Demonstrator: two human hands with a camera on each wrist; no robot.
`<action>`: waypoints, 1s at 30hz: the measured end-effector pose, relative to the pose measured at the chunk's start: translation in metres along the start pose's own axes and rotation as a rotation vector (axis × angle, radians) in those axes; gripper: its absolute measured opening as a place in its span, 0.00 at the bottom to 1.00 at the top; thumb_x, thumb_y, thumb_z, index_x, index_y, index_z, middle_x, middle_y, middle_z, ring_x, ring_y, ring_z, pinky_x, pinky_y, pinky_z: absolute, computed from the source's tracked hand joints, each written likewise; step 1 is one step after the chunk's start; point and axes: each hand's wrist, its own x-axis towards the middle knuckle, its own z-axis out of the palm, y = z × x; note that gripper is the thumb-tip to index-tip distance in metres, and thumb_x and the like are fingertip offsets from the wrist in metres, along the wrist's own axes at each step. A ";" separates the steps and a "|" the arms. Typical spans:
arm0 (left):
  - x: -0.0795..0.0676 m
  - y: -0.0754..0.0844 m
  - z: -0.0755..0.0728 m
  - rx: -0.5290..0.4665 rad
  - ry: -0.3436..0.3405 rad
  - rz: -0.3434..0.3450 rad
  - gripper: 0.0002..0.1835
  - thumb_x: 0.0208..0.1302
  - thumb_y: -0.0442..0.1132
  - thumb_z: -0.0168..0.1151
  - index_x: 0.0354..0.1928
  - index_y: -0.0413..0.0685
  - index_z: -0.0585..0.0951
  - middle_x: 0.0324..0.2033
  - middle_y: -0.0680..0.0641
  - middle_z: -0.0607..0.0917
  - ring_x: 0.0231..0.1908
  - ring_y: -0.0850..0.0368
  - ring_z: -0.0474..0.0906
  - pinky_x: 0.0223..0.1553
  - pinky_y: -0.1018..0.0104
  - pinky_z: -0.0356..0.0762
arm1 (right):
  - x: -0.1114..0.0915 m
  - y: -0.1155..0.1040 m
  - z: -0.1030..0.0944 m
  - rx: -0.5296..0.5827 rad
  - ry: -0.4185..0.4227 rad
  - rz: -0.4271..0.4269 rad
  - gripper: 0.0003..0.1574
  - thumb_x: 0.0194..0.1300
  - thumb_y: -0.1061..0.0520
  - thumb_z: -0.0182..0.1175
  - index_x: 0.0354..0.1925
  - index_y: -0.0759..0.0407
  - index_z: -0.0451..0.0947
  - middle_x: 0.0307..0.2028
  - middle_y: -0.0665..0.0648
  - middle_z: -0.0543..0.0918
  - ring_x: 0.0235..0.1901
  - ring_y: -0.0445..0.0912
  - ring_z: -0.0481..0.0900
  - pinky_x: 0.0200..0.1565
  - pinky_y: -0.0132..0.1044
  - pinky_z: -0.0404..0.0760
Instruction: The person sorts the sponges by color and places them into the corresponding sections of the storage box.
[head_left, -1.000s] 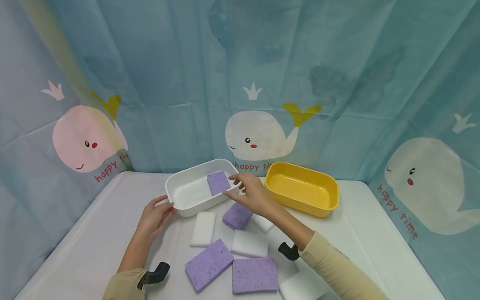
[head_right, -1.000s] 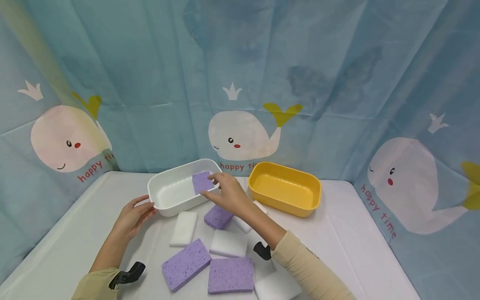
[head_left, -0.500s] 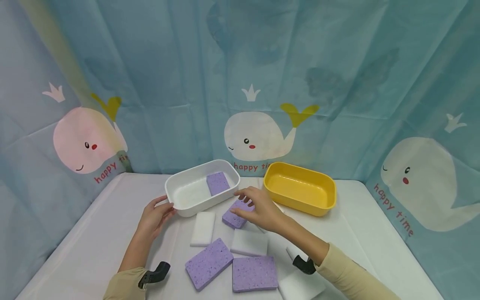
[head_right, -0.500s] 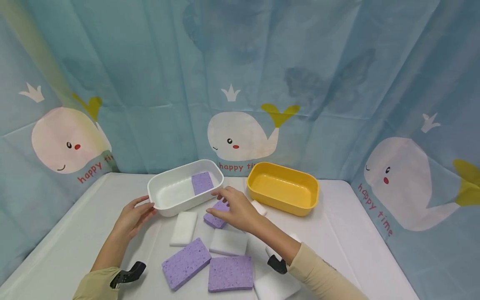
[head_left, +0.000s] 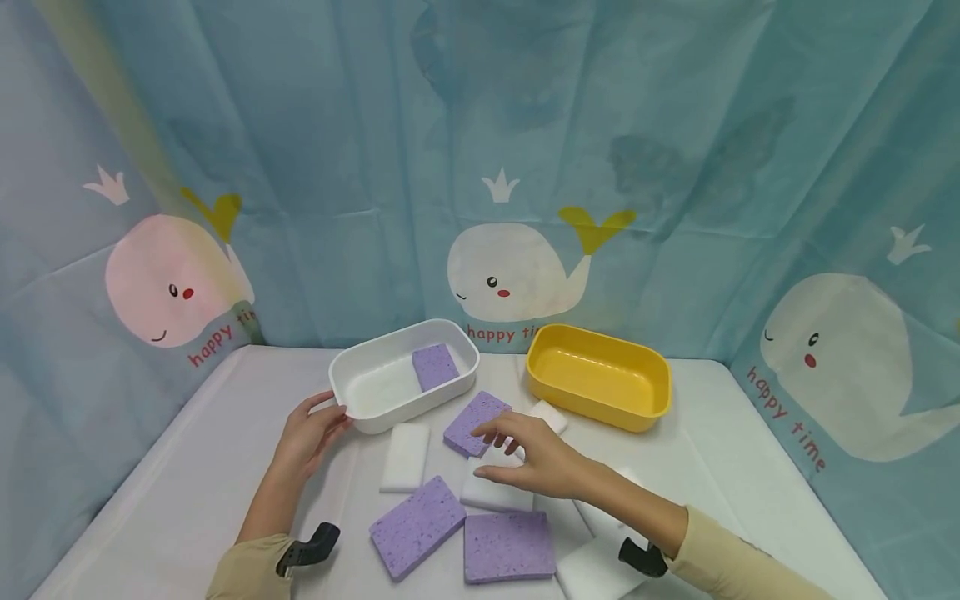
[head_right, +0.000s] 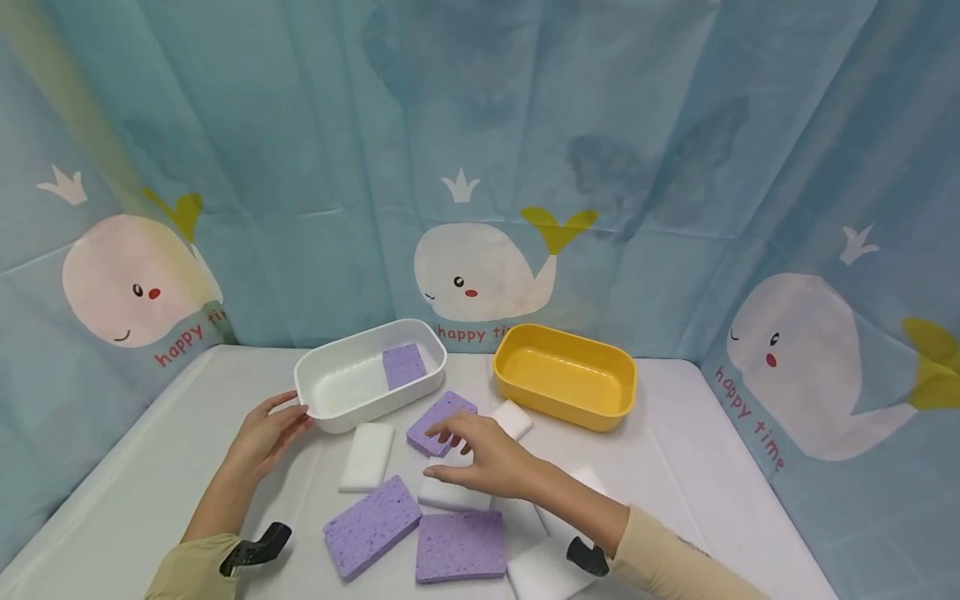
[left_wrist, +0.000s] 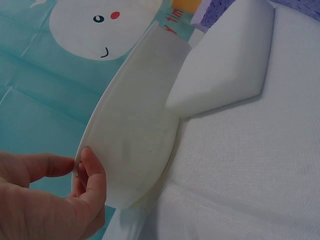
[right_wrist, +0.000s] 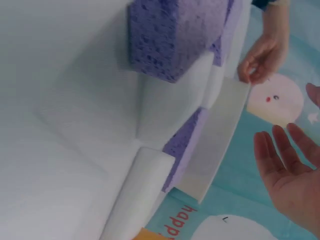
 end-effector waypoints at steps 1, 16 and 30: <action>0.000 0.000 0.000 -0.005 -0.001 0.000 0.36 0.79 0.31 0.53 0.82 0.33 0.50 0.60 0.33 0.73 0.41 0.68 0.84 0.49 0.77 0.84 | -0.003 0.000 0.000 0.004 -0.014 -0.006 0.25 0.66 0.55 0.75 0.59 0.59 0.81 0.50 0.58 0.87 0.46 0.44 0.83 0.46 0.33 0.87; 0.002 0.000 -0.002 -0.009 -0.005 -0.014 0.38 0.79 0.30 0.54 0.82 0.32 0.49 0.54 0.40 0.76 0.39 0.68 0.84 0.49 0.77 0.84 | -0.029 -0.003 0.017 -0.039 -0.255 0.107 0.33 0.63 0.47 0.78 0.60 0.58 0.80 0.48 0.55 0.83 0.46 0.42 0.80 0.47 0.29 0.82; 0.002 -0.002 0.000 0.002 0.011 -0.019 0.37 0.79 0.31 0.54 0.82 0.34 0.50 0.60 0.33 0.73 0.41 0.67 0.84 0.49 0.77 0.84 | -0.040 -0.003 0.029 -0.110 -0.362 0.127 0.39 0.54 0.41 0.83 0.59 0.54 0.81 0.45 0.43 0.80 0.44 0.30 0.72 0.48 0.23 0.78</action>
